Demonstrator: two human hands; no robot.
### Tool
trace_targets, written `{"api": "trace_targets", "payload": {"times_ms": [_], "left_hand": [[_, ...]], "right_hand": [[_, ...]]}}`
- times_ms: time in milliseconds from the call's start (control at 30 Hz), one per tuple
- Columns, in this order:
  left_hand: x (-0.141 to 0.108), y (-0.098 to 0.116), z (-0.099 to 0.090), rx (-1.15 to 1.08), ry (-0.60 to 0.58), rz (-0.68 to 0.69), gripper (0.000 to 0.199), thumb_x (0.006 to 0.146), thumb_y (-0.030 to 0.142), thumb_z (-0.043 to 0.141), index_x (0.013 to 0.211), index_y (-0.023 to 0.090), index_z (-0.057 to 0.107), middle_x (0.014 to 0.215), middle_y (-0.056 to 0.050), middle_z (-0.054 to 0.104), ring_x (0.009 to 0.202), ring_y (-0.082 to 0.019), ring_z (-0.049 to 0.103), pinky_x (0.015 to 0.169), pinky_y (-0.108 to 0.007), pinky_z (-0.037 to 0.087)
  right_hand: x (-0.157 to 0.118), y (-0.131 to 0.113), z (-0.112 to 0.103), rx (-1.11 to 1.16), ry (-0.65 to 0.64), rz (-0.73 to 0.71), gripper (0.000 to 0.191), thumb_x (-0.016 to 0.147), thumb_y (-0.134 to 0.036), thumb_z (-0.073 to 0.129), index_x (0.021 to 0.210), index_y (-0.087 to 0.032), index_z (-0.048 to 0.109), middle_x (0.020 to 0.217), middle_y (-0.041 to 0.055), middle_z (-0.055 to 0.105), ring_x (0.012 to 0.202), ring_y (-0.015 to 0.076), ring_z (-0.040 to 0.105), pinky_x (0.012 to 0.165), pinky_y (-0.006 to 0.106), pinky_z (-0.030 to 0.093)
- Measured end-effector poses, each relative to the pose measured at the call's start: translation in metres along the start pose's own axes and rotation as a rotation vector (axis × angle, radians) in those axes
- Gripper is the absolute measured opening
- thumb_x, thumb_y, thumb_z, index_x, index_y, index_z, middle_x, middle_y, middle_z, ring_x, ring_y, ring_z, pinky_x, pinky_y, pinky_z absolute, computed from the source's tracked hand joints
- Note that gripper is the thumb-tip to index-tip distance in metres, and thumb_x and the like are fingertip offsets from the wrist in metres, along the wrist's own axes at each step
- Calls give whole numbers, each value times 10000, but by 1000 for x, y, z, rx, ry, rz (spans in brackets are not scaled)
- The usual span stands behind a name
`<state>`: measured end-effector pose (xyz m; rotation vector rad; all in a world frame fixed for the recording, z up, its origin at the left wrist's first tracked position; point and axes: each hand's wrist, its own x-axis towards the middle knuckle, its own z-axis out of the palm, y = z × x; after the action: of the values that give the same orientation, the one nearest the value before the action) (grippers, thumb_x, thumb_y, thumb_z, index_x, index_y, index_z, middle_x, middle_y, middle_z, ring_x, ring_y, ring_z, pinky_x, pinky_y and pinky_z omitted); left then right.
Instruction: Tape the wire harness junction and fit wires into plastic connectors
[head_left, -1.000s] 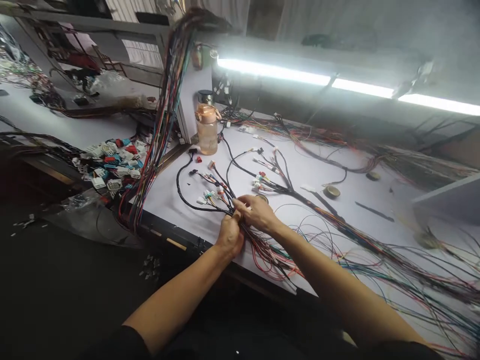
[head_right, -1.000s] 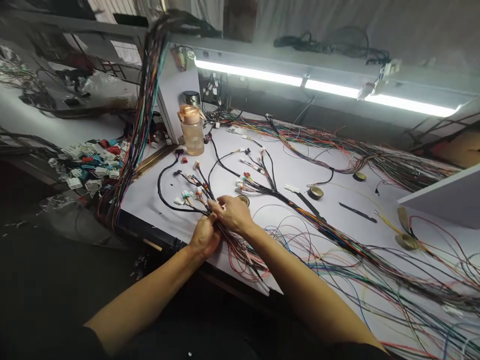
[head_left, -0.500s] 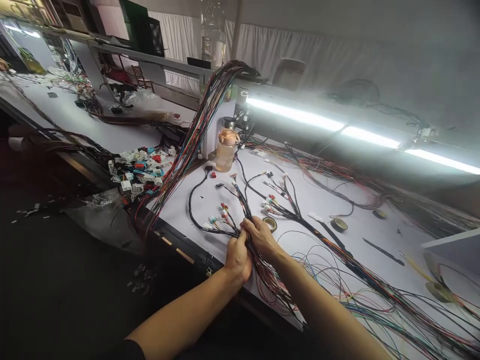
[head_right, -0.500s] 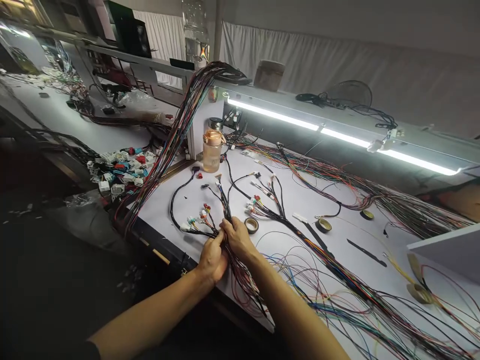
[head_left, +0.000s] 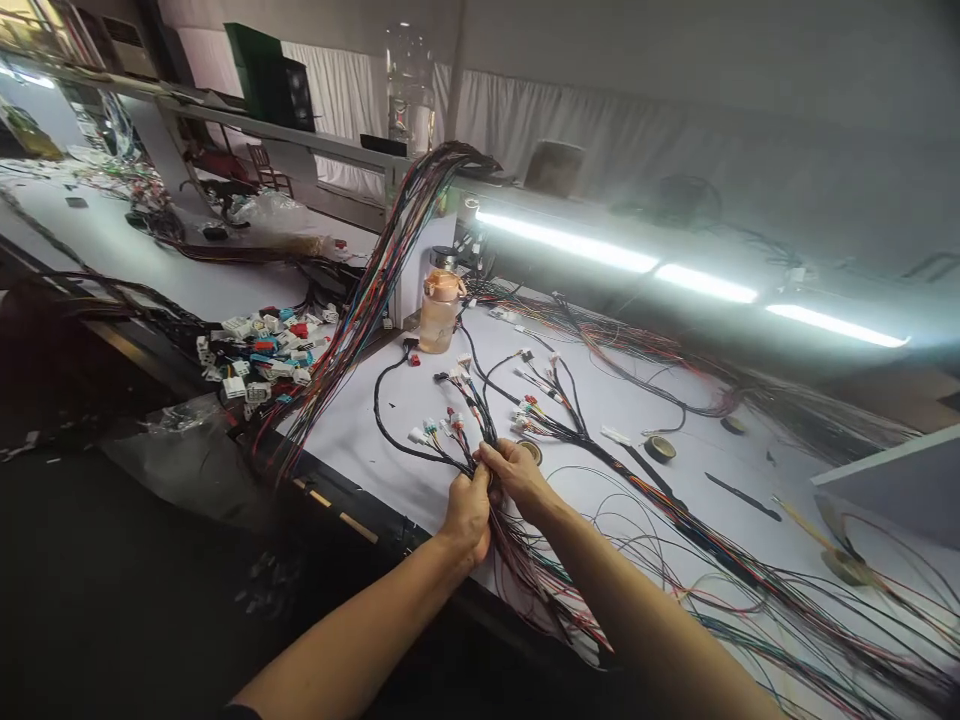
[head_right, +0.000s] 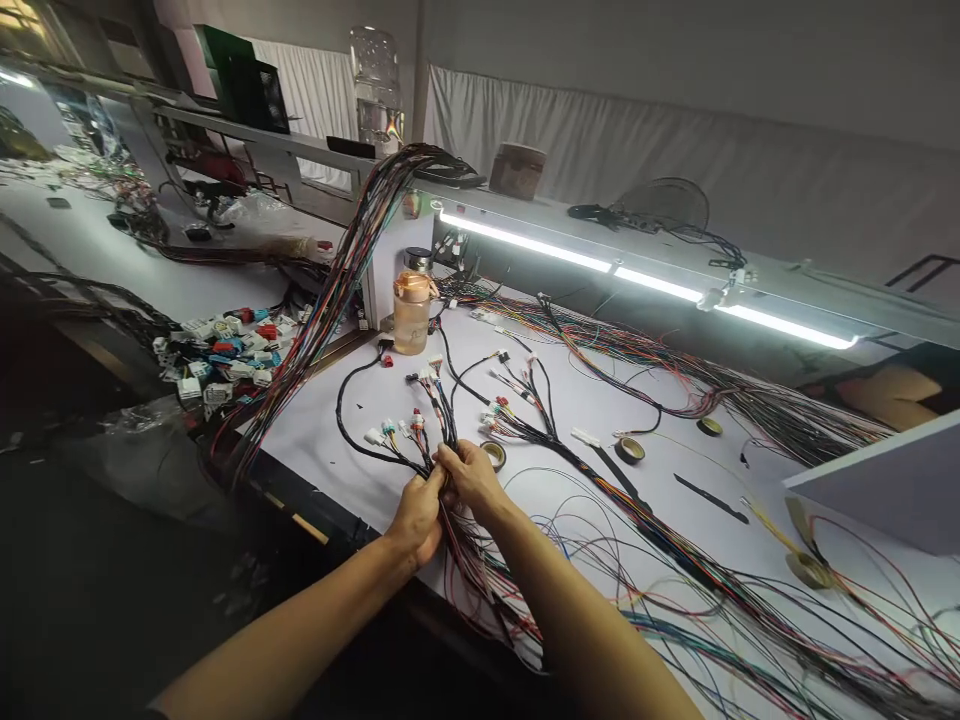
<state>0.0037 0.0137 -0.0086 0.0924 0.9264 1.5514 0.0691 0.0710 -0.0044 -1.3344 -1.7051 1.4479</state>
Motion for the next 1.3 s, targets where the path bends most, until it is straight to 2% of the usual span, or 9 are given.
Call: {"api": "trace_targets", "payload": {"times_ms": [133,233,300,467,600,733,933,1100,1300], "left_hand": [[-2,0,-2,49,-6,-29,352,691,378,774,763,89,586,594,9,517,459,-58,401,456,-196,317],[-4,4,0,67,-18,-52,384,684,381,774,826,77,587,614,13,512,465,-53,398,465,-193,328],[-5,6,2,77,-16,-55,384,689,375,769,834,74,580,615,15,505,467,-50,395,468,-190,329],[-5,7,5,99,-16,-47,360,708,355,751,833,75,562,610,19,492,466,-50,393,470,-188,331],[-4,6,5,116,-15,-45,330,736,335,725,854,69,568,617,16,492,471,-52,397,474,-187,335],[-4,3,5,119,1,-54,260,783,298,676,850,66,579,629,3,507,472,-57,409,480,-194,350],[-1,1,4,111,5,-72,159,879,198,530,766,92,565,660,-25,548,481,-71,447,494,-205,366],[-3,2,4,98,-10,-79,208,900,178,507,710,106,551,593,-6,510,478,-88,460,492,-211,372],[-4,3,2,46,-32,-105,272,833,318,669,699,105,565,615,-19,538,502,-95,484,495,-210,392]], "right_hand": [[-4,-2,-45,-114,136,-132,511,874,-593,349,861,-146,596,797,69,638,672,149,594,623,282,472],[-15,4,-78,-274,247,-234,431,880,-543,424,892,-162,625,893,86,661,815,187,583,772,336,438],[-22,11,-87,-391,259,-297,332,853,-483,523,900,-181,652,933,87,674,892,220,566,845,374,393],[-21,23,-72,-682,245,-404,226,817,-391,636,926,-199,683,1054,106,678,1057,281,496,925,437,267],[-17,17,-67,-962,227,-432,144,868,-334,597,875,-217,680,946,68,703,1042,249,516,914,438,235],[-33,0,-79,-843,199,-439,136,905,-332,557,949,-263,666,982,21,695,1026,209,546,922,425,238],[-60,-25,-84,-636,-76,-418,225,939,-331,454,941,-201,638,873,30,657,781,149,559,704,276,376],[-63,-37,-72,-741,-80,-375,212,933,-315,456,974,-210,636,909,24,653,782,143,553,698,265,377],[-59,-46,-66,-866,-106,-393,270,954,-344,406,907,-196,628,857,29,644,748,136,541,679,261,359]]}}
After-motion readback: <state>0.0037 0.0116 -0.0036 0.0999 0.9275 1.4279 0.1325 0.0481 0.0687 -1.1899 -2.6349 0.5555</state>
